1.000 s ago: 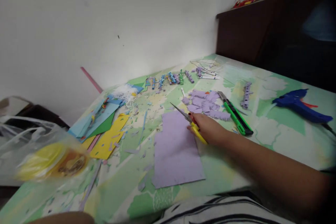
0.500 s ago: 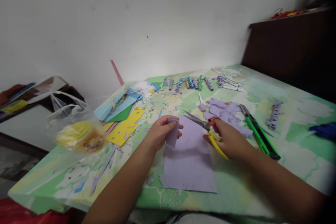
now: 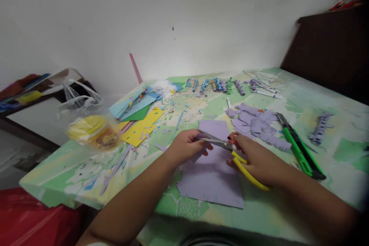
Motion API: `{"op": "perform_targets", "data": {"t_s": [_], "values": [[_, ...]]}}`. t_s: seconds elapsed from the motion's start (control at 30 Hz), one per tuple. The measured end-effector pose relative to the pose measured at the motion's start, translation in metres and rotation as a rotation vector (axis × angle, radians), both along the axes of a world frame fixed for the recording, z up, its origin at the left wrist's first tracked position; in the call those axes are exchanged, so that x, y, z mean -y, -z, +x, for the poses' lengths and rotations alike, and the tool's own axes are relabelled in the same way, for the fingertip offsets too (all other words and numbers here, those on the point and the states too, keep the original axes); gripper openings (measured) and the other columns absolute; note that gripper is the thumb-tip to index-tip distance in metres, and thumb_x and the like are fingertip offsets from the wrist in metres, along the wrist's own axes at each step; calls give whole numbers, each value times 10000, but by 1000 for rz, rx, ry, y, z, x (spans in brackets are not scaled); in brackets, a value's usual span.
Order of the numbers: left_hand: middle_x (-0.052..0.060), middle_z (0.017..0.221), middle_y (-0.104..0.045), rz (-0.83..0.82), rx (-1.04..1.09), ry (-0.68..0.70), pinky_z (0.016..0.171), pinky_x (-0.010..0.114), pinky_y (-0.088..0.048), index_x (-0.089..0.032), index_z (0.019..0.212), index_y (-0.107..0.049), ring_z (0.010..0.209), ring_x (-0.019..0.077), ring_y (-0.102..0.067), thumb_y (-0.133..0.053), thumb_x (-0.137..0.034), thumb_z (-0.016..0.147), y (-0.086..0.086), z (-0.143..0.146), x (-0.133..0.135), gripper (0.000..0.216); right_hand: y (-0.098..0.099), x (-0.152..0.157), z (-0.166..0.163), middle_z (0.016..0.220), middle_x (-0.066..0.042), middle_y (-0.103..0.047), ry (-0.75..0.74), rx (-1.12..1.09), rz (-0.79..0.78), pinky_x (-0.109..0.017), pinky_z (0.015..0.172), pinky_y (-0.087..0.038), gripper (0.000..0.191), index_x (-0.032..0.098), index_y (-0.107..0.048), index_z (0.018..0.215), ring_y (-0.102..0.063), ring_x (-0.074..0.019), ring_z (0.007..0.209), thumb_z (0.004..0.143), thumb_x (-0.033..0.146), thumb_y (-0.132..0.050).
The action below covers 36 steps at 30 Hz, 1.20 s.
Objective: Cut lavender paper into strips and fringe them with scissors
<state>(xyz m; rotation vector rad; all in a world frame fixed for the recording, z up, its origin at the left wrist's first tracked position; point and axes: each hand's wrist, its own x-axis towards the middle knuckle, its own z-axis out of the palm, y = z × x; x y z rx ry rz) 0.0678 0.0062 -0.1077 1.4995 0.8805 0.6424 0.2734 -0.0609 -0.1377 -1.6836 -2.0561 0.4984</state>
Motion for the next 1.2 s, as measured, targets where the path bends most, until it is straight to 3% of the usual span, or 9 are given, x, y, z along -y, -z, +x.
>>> {"op": "perform_targets", "data": {"t_s": [0.17,0.4,0.67,0.9,1.2], "values": [[-10,599,-628,73,-11,15,480,177,-422,-150,666,-621,495,77,-574,-606,-213,704,-3,-2,3,75,0,3,-3,920,-72,-580,-26,21,-23,-313,625,-402,373,199,-467,1035,-536,-212,738,739,383,-599],[-3,599,-642,94,-69,89,468,166,-413,-148,628,-642,482,71,-569,-588,-167,688,-9,-9,3,83,3,5,-5,984,-111,-597,-22,80,11,-333,665,-417,359,197,-504,993,-571,-258,833,691,360,-613],[-12,589,-634,-86,-20,164,429,155,-413,-142,622,-609,436,57,-554,-619,-215,696,-6,-13,-4,104,8,2,0,995,-136,-628,-1,194,0,-366,699,-444,381,178,-533,1020,-600,-277,829,737,431,-568],[1,582,-645,-194,68,226,434,178,-425,-133,627,-591,432,70,-557,-686,-248,661,-1,-16,-7,153,11,-2,7,830,-102,-649,39,274,82,-351,629,-447,435,197,-570,987,-621,-281,752,694,516,-614],[32,699,-675,-262,230,108,546,271,-511,-152,865,-568,563,150,-649,-731,-430,631,10,-10,-9,398,7,-4,11,1082,-121,-619,95,37,24,-358,737,-462,459,184,-496,1116,-607,-283,911,744,448,-552]]}}
